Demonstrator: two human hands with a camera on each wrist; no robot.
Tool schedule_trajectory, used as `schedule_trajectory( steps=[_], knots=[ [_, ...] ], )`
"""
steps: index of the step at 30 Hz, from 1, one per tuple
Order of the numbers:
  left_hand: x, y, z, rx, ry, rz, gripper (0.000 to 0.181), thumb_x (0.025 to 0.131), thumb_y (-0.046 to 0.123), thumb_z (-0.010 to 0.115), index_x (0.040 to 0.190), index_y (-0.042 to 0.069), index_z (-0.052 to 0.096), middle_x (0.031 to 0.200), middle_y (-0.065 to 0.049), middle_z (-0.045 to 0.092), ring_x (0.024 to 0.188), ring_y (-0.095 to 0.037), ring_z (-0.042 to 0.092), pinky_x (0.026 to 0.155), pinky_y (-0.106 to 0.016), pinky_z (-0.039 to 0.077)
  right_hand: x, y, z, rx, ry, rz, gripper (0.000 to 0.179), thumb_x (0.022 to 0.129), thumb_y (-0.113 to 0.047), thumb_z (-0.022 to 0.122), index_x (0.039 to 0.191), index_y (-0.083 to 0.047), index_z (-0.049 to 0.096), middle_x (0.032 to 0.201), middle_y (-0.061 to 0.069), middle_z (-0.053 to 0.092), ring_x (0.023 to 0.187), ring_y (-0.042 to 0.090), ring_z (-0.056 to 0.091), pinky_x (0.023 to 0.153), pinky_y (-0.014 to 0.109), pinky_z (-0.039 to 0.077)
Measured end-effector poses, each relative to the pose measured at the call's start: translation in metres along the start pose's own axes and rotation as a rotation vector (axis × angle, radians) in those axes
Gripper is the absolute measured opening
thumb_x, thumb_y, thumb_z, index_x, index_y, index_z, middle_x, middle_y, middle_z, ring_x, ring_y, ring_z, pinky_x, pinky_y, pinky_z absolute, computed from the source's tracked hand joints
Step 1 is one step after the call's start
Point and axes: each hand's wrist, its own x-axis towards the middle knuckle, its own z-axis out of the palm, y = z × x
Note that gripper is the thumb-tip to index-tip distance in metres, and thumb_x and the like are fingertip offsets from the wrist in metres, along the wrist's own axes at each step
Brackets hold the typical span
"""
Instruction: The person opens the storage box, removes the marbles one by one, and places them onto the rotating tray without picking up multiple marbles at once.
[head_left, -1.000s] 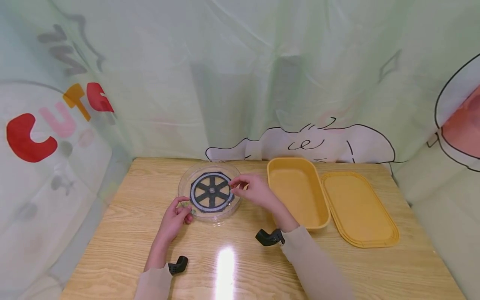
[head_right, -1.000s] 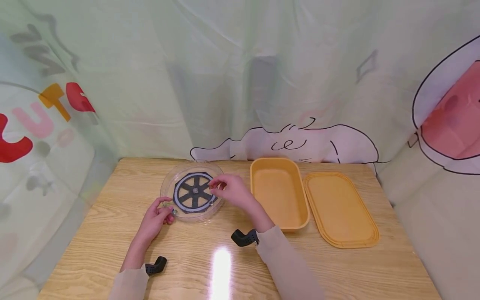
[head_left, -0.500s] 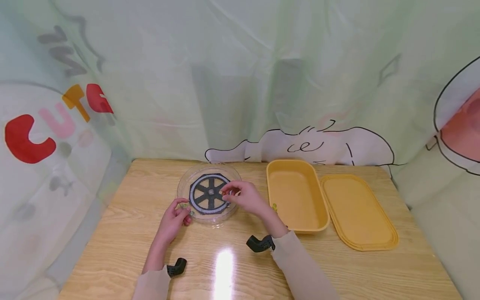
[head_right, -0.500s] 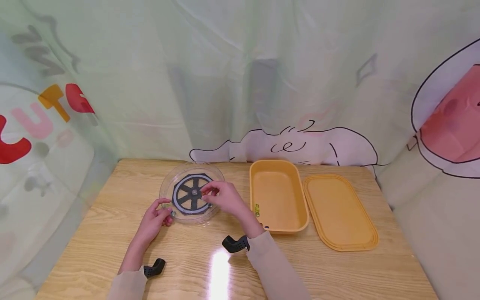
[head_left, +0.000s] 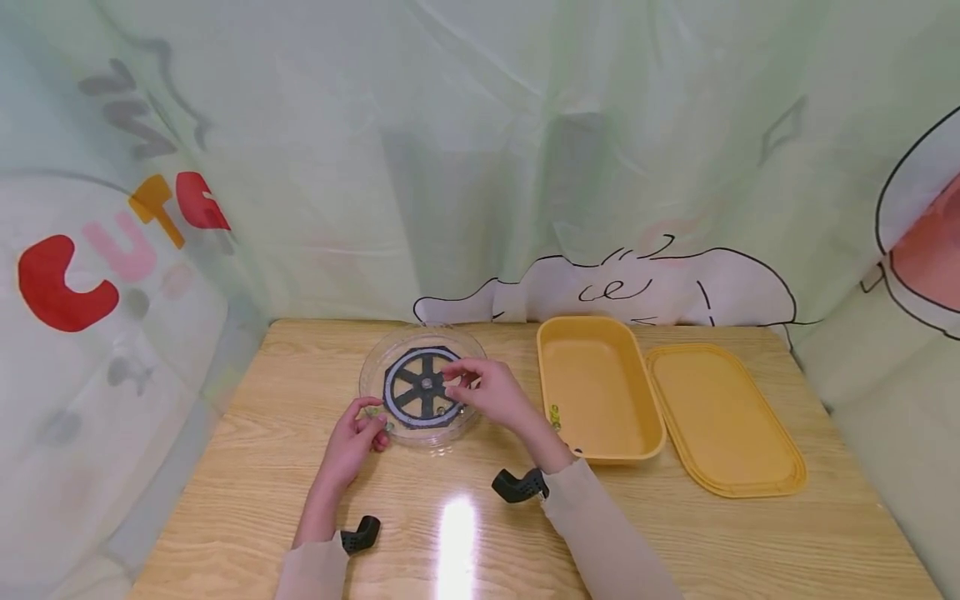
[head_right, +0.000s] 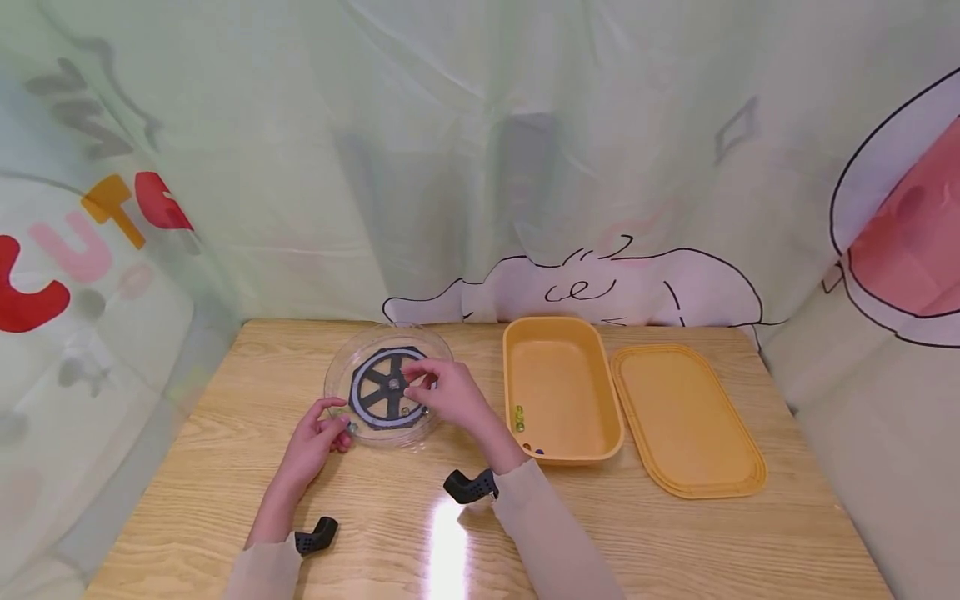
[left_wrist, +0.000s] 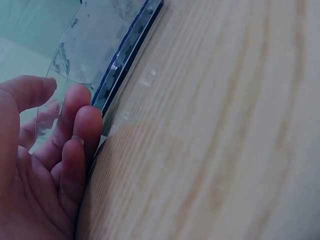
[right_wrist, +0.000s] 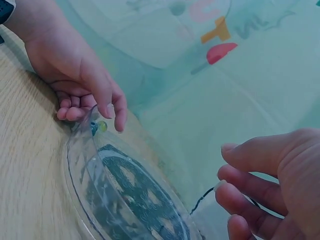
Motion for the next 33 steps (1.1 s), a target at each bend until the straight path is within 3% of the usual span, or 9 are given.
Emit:
schedule_trajectory(
  steps=[8,13,21,28,33],
  knots=[
    [0.002,0.003,-0.001,0.002,-0.005,0.005,0.027,0.100,0.009,0.058,0.127,0.009,0.054,0.070,-0.013,0.061,0.064,-0.021,0.061,0.062,-0.029,0.053,-0.002,0.000,-0.012,0.002,-0.001,-0.006,0.025,0.090,-0.008,0.073,0.115,-0.011,0.072,0.105,0.003,0.070,0.090,0.020,0.059,0.072,0.031,0.052],
    [0.002,0.002,-0.001,0.005,-0.006,0.005,0.027,0.101,0.010,0.058,0.128,0.009,0.054,0.070,-0.012,0.062,0.064,-0.021,0.061,0.062,-0.030,0.053,-0.004,0.002,-0.025,0.002,0.004,0.004,0.023,0.091,-0.009,0.072,0.115,-0.009,0.071,0.103,0.004,0.070,0.091,0.021,0.058,0.077,0.033,0.050],
    [0.000,0.004,-0.003,0.001,-0.009,-0.034,0.029,0.101,0.013,0.059,0.129,0.009,0.054,0.072,-0.012,0.063,0.065,-0.021,0.060,0.064,-0.028,0.053,-0.010,0.002,-0.057,-0.053,0.065,0.015,0.022,0.092,-0.011,0.072,0.114,-0.006,0.071,0.100,0.003,0.070,0.090,0.021,0.059,0.079,0.034,0.050],
    [-0.005,0.017,-0.001,0.010,-0.032,-0.052,0.033,0.102,0.008,0.056,0.133,0.001,0.050,0.073,-0.017,0.063,0.066,-0.024,0.060,0.065,-0.031,0.053,-0.014,0.016,-0.092,-0.056,0.077,0.028,0.023,0.093,-0.011,0.070,0.115,-0.004,0.070,0.101,0.006,0.070,0.092,0.023,0.060,0.076,0.030,0.051],
    [-0.002,0.009,-0.002,-0.007,-0.018,-0.047,0.032,0.101,0.009,0.057,0.132,0.003,0.051,0.072,-0.015,0.063,0.065,-0.021,0.061,0.063,-0.029,0.053,-0.015,0.033,-0.115,-0.069,0.078,0.019,0.023,0.093,-0.009,0.070,0.114,0.000,0.070,0.103,0.011,0.071,0.094,0.025,0.061,0.077,0.025,0.050]
  ],
)
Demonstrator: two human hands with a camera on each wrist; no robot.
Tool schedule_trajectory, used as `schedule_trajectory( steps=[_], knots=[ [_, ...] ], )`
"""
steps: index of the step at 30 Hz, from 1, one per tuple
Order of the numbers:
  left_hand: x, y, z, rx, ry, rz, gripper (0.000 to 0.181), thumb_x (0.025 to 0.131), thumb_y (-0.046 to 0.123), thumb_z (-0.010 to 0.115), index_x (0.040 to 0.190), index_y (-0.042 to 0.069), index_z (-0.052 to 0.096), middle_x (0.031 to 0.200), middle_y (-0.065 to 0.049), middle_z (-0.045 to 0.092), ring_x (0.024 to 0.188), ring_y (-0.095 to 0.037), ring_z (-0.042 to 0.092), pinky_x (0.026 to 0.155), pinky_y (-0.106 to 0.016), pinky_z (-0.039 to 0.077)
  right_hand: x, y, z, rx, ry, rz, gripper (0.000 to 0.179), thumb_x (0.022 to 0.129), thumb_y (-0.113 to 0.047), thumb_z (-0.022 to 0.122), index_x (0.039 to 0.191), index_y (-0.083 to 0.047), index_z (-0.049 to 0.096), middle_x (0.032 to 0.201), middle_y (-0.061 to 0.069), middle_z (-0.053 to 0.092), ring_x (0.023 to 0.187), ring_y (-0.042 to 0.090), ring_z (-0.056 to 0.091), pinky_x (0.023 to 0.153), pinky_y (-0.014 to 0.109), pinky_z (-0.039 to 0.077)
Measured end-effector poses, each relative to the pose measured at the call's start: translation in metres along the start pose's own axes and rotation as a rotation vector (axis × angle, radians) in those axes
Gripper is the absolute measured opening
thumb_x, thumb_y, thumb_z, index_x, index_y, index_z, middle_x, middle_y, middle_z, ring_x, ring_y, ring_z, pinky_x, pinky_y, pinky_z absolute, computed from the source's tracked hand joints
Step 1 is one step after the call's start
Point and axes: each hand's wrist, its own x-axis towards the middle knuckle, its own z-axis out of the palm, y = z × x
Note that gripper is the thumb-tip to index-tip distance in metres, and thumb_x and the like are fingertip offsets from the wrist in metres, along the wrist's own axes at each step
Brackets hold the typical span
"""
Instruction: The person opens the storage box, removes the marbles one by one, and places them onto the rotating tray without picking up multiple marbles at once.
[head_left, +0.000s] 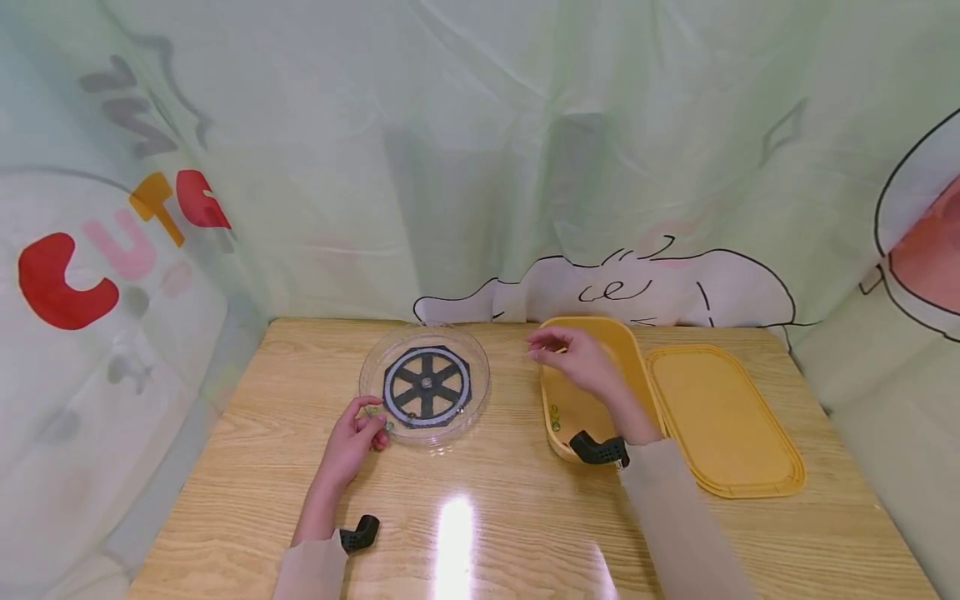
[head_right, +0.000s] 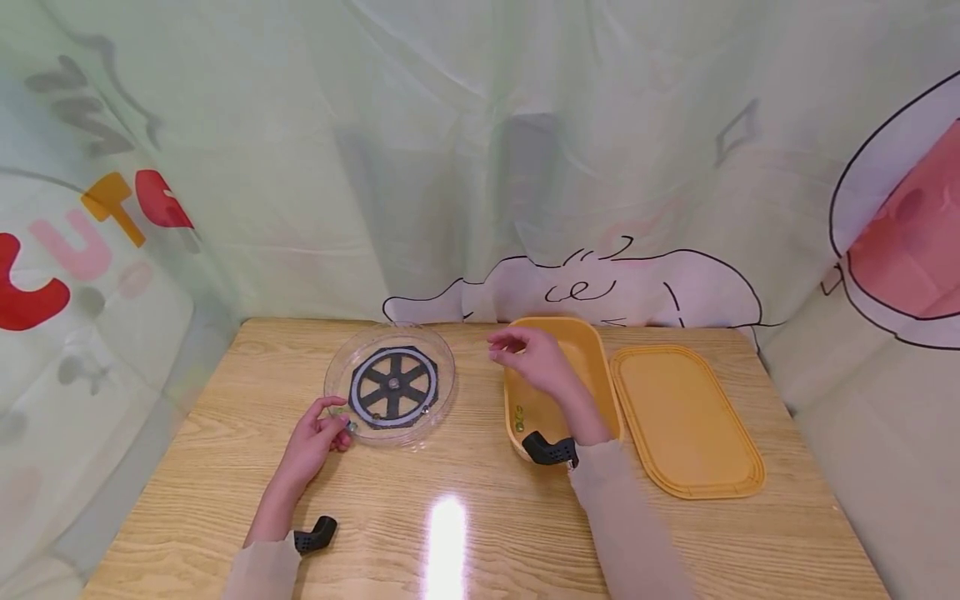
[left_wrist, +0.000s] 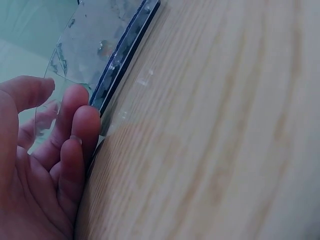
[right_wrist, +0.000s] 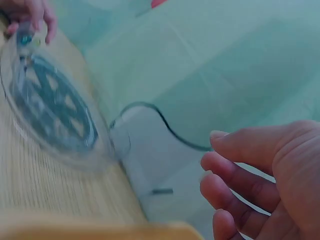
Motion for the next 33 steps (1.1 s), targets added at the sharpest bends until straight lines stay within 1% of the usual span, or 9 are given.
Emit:
schedule_trajectory(
  steps=[4,7,12,16,17,23,25,30,33],
  knots=[
    [0.003,-0.007,0.000,-0.018,0.014,0.028,0.029,0.101,0.009,0.059,0.129,0.005,0.054,0.071,-0.013,0.063,0.063,-0.018,0.061,0.061,-0.028,0.053,0.000,0.015,-0.012,-0.012,0.002,0.009,0.023,0.093,-0.009,0.070,0.113,0.002,0.070,0.103,0.012,0.070,0.094,0.025,0.060,0.078,0.023,0.050],
    [0.004,-0.010,-0.001,-0.017,0.018,0.050,0.027,0.100,0.009,0.059,0.127,0.006,0.055,0.070,-0.012,0.063,0.063,-0.019,0.061,0.061,-0.028,0.054,-0.001,0.027,-0.018,-0.020,-0.026,0.016,0.021,0.092,-0.006,0.071,0.110,0.004,0.070,0.103,0.013,0.070,0.094,0.025,0.060,0.080,0.024,0.051],
    [0.005,-0.011,0.000,-0.009,0.016,0.056,0.026,0.100,0.009,0.059,0.126,0.008,0.055,0.070,-0.012,0.063,0.063,-0.020,0.061,0.061,-0.029,0.053,-0.002,0.044,-0.022,-0.057,-0.134,0.075,0.015,0.091,-0.004,0.071,0.106,-0.002,0.073,0.100,0.008,0.072,0.093,0.022,0.063,0.083,0.029,0.052],
    [0.004,-0.011,0.001,-0.010,0.016,0.047,0.026,0.100,0.009,0.059,0.126,0.008,0.055,0.070,-0.013,0.063,0.062,-0.020,0.061,0.061,-0.029,0.054,-0.003,0.055,-0.022,-0.052,-0.221,0.135,0.013,0.089,-0.007,0.073,0.102,-0.006,0.074,0.096,0.004,0.072,0.091,0.020,0.063,0.083,0.031,0.051],
    [0.004,-0.011,0.001,-0.012,0.015,0.046,0.027,0.100,0.009,0.059,0.127,0.008,0.055,0.071,-0.013,0.063,0.062,-0.020,0.061,0.061,-0.029,0.054,-0.003,0.058,-0.021,-0.046,-0.241,0.134,0.012,0.089,-0.007,0.073,0.101,-0.006,0.074,0.095,0.005,0.072,0.089,0.020,0.063,0.081,0.032,0.050],
    [0.002,-0.010,0.002,-0.015,0.011,0.046,0.027,0.101,0.009,0.058,0.127,0.005,0.054,0.072,-0.015,0.063,0.063,-0.020,0.060,0.061,-0.028,0.053,-0.004,0.064,-0.017,-0.007,-0.324,0.160,0.009,0.086,-0.001,0.074,0.094,-0.005,0.074,0.091,0.005,0.071,0.082,0.021,0.059,0.075,0.032,0.048],
    [0.002,-0.009,0.001,-0.016,0.012,0.048,0.027,0.101,0.009,0.058,0.127,0.005,0.054,0.072,-0.015,0.063,0.063,-0.020,0.060,0.061,-0.028,0.053,-0.004,0.065,-0.017,-0.003,-0.347,0.165,0.010,0.086,0.001,0.074,0.093,-0.005,0.074,0.090,0.005,0.071,0.082,0.022,0.059,0.077,0.033,0.049],
    [0.002,-0.010,0.001,-0.015,0.018,0.051,0.027,0.101,0.009,0.059,0.127,0.005,0.054,0.071,-0.013,0.063,0.063,-0.019,0.061,0.061,-0.028,0.053,-0.005,0.067,-0.017,-0.032,-0.415,0.139,0.011,0.084,0.001,0.075,0.092,-0.006,0.074,0.088,0.004,0.070,0.082,0.021,0.060,0.081,0.034,0.049],
    [0.002,-0.010,0.001,-0.011,0.019,0.055,0.027,0.101,0.009,0.058,0.128,0.006,0.054,0.070,-0.012,0.062,0.063,-0.019,0.061,0.060,-0.028,0.053,-0.005,0.067,-0.017,-0.063,-0.459,0.124,0.012,0.083,0.002,0.075,0.091,-0.006,0.074,0.087,0.004,0.070,0.080,0.019,0.059,0.080,0.033,0.049]
  ],
)
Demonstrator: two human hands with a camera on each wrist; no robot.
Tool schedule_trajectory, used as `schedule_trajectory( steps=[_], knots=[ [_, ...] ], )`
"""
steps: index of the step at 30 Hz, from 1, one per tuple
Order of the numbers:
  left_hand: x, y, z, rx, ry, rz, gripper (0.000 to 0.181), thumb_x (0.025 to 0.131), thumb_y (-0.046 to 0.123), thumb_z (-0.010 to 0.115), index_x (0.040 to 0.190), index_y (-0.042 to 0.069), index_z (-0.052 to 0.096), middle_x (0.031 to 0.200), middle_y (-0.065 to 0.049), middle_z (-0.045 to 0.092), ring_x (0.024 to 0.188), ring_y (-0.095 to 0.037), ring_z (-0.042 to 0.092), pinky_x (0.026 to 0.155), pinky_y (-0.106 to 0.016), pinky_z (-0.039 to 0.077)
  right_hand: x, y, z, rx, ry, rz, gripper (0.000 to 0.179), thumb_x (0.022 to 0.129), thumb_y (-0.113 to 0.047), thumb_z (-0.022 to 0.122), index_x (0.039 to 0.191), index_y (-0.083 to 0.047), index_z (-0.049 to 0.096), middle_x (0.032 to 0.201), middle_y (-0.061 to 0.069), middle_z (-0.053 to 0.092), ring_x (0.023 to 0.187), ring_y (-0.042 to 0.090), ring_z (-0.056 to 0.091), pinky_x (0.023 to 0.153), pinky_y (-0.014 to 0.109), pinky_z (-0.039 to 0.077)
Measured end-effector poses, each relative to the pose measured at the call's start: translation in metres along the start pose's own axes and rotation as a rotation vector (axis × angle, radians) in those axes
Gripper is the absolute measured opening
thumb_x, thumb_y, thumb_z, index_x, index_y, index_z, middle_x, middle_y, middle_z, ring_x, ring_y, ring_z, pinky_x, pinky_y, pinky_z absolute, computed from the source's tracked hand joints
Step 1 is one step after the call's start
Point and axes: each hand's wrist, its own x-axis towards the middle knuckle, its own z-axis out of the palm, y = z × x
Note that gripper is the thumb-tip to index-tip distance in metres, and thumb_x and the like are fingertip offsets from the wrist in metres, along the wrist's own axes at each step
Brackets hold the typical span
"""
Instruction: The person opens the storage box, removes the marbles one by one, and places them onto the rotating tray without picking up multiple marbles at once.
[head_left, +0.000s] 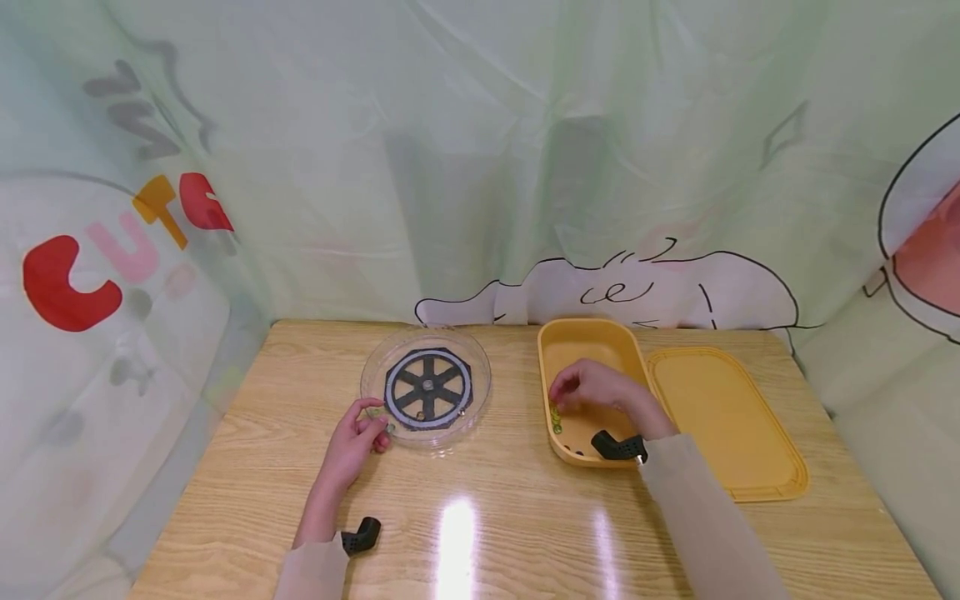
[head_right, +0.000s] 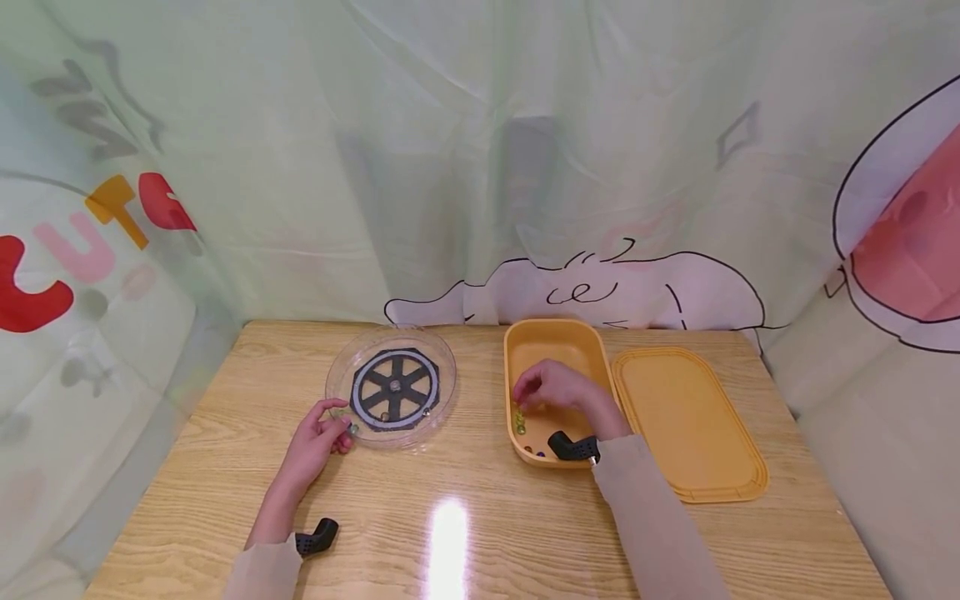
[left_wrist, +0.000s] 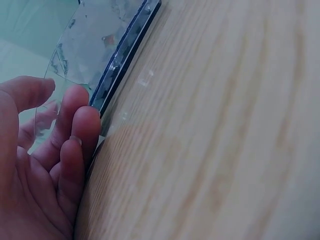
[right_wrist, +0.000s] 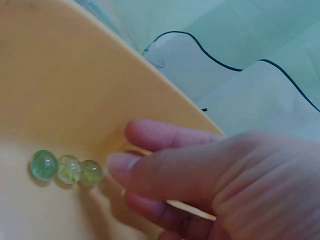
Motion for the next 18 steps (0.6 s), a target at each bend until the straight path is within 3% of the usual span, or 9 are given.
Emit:
schedule_trajectory(
  steps=[6,18],
  knots=[
    [-0.0003,0.0009,0.0003,-0.010,0.003,0.003,0.027,0.101,0.008,0.058,0.127,0.008,0.054,0.070,-0.013,0.062,0.062,-0.019,0.060,0.060,-0.029,0.053,0.0016,0.0007,0.0015,-0.038,-0.055,0.003,0.014,0.081,0.006,0.075,0.090,-0.004,0.073,0.081,0.003,0.068,0.074,0.017,0.057,0.074,0.031,0.049],
    [0.0002,0.0006,0.0004,-0.005,0.003,0.001,0.027,0.101,0.009,0.057,0.128,0.008,0.055,0.071,-0.014,0.062,0.063,-0.021,0.060,0.061,-0.029,0.053,0.0059,-0.0004,0.0072,-0.156,-0.059,0.067,0.013,0.079,0.001,0.079,0.085,-0.009,0.073,0.074,-0.002,0.064,0.070,0.014,0.054,0.071,0.031,0.046]
  ],
)
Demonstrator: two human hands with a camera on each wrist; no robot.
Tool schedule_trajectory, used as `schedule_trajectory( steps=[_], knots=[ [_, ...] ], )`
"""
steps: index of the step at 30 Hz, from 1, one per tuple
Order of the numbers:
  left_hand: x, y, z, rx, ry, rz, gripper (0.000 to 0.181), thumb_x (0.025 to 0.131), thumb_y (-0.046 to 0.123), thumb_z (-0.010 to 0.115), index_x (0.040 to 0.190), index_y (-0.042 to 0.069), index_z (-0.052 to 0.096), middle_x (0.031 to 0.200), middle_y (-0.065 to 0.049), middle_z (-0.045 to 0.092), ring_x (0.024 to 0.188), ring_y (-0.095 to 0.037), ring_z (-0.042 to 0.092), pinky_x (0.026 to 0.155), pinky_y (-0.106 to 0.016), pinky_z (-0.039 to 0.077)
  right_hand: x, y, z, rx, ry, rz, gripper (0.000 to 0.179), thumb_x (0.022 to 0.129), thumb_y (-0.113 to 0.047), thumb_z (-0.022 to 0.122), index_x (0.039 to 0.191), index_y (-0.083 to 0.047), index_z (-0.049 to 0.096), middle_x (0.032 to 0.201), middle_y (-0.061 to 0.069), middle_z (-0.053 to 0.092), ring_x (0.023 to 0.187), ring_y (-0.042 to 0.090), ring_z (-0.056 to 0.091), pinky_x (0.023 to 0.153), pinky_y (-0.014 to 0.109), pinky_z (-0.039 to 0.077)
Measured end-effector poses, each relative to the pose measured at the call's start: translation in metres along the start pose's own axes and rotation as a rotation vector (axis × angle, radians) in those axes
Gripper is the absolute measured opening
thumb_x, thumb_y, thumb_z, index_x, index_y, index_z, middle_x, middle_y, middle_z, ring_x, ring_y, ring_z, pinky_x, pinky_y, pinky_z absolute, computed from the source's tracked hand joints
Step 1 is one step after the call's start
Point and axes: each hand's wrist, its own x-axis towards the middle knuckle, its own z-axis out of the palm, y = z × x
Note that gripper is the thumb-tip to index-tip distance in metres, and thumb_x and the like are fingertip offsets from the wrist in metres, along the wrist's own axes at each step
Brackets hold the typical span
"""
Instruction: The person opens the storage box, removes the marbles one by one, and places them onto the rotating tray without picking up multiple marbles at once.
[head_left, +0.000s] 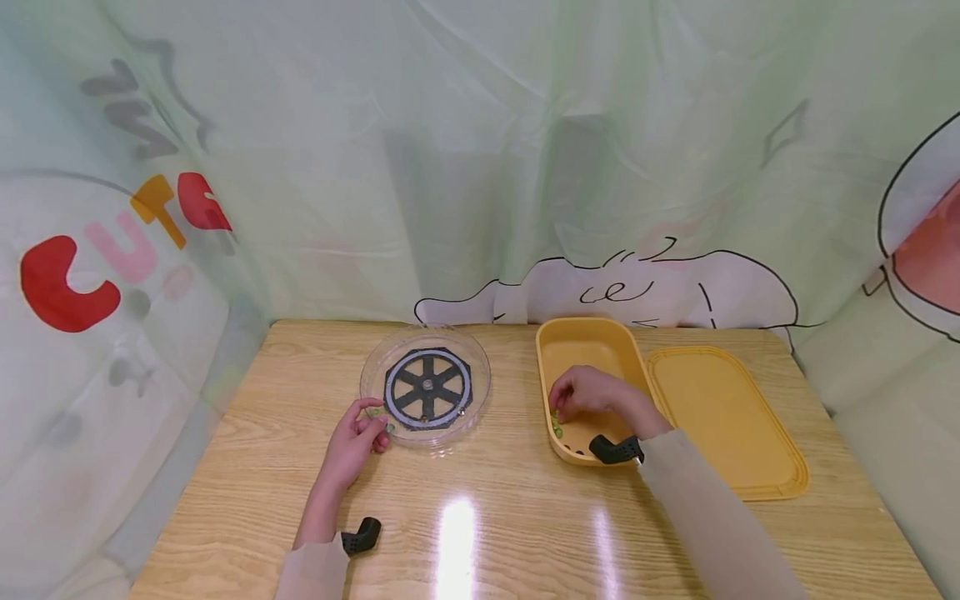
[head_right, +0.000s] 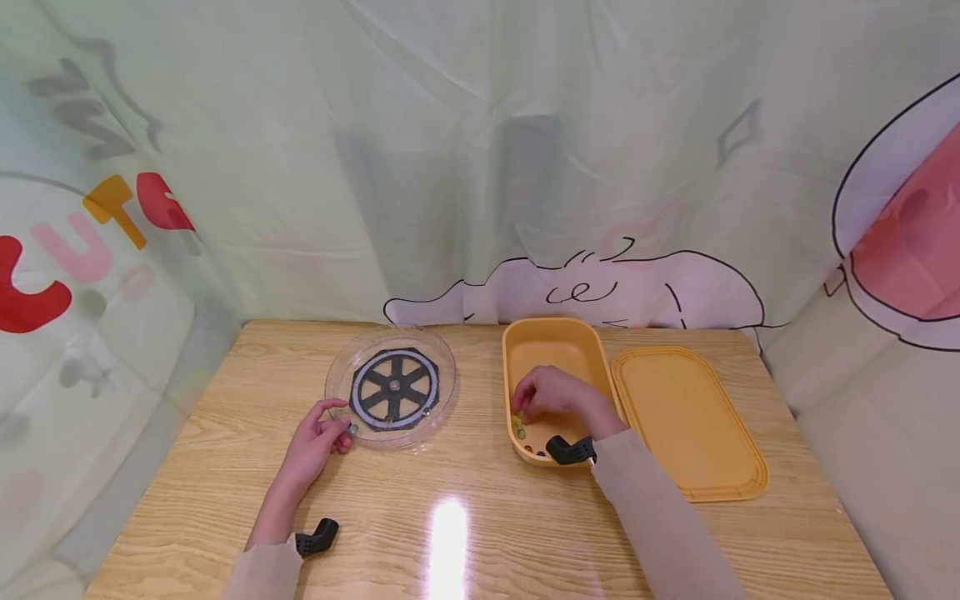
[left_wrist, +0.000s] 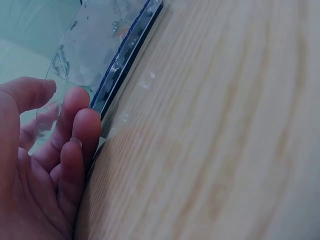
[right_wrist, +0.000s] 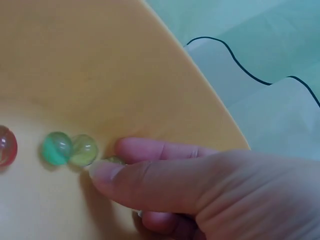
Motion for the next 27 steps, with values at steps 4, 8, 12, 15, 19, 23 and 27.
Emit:
schedule_trajectory(
  steps=[4,8,12,15,19,23,27],
  knots=[
    [-0.0007,0.0009,0.0002,0.002,0.005,0.004,0.027,0.101,0.009,0.057,0.128,0.009,0.055,0.071,-0.014,0.062,0.063,-0.021,0.060,0.061,-0.029,0.053,0.0008,0.0004,0.0004,-0.016,-0.003,0.003,0.014,0.079,0.001,0.079,0.085,-0.010,0.073,0.074,-0.003,0.063,0.070,0.014,0.054,0.070,0.029,0.046],
    [-0.0010,0.0004,0.0003,0.003,0.004,0.002,0.027,0.101,0.009,0.058,0.128,0.007,0.054,0.071,-0.013,0.062,0.063,-0.020,0.060,0.060,-0.029,0.053,0.0016,0.0008,0.0008,-0.014,-0.007,0.008,0.016,0.078,0.002,0.079,0.085,-0.010,0.073,0.074,-0.003,0.063,0.070,0.014,0.054,0.069,0.029,0.046],
    [-0.0016,0.0004,0.0006,-0.001,0.006,-0.004,0.027,0.101,0.008,0.058,0.127,0.007,0.054,0.070,-0.013,0.062,0.062,-0.020,0.060,0.060,-0.029,0.053,0.0018,0.0012,0.0013,-0.017,-0.011,0.012,0.016,0.079,0.002,0.080,0.086,-0.010,0.072,0.074,-0.003,0.062,0.069,0.014,0.054,0.068,0.029,0.046],
    [-0.0017,0.0006,0.0010,-0.005,0.009,-0.005,0.026,0.100,0.008,0.058,0.127,0.008,0.055,0.071,-0.013,0.062,0.063,-0.021,0.060,0.060,-0.029,0.053,0.0014,0.0014,0.0009,-0.014,-0.011,0.016,0.016,0.079,0.001,0.079,0.086,-0.011,0.072,0.075,-0.003,0.062,0.070,0.014,0.054,0.070,0.029,0.046],
    [-0.0012,0.0014,0.0017,-0.003,0.005,0.004,0.027,0.101,0.008,0.058,0.127,0.007,0.054,0.071,-0.014,0.062,0.063,-0.021,0.060,0.060,-0.029,0.053,0.0004,0.0021,-0.0013,-0.013,0.005,-0.003,0.015,0.080,0.001,0.078,0.087,-0.011,0.072,0.075,-0.003,0.062,0.072,0.015,0.054,0.072,0.031,0.046],
    [-0.0012,0.0021,0.0017,0.001,0.003,0.005,0.027,0.101,0.008,0.058,0.128,0.008,0.054,0.071,-0.013,0.062,0.062,-0.021,0.060,0.061,-0.029,0.054,-0.0009,0.0023,-0.0037,-0.011,0.028,-0.035,0.013,0.081,0.000,0.077,0.088,-0.010,0.072,0.076,-0.003,0.062,0.073,0.016,0.054,0.072,0.032,0.046],
    [-0.0019,0.0019,0.0010,0.003,0.006,-0.007,0.027,0.101,0.009,0.058,0.128,0.009,0.055,0.071,-0.013,0.062,0.063,-0.021,0.060,0.061,-0.029,0.054,-0.0029,0.0011,-0.0048,0.026,0.048,-0.047,0.012,0.082,-0.003,0.078,0.090,-0.009,0.073,0.078,-0.001,0.064,0.074,0.018,0.055,0.074,0.033,0.046]
  ],
)
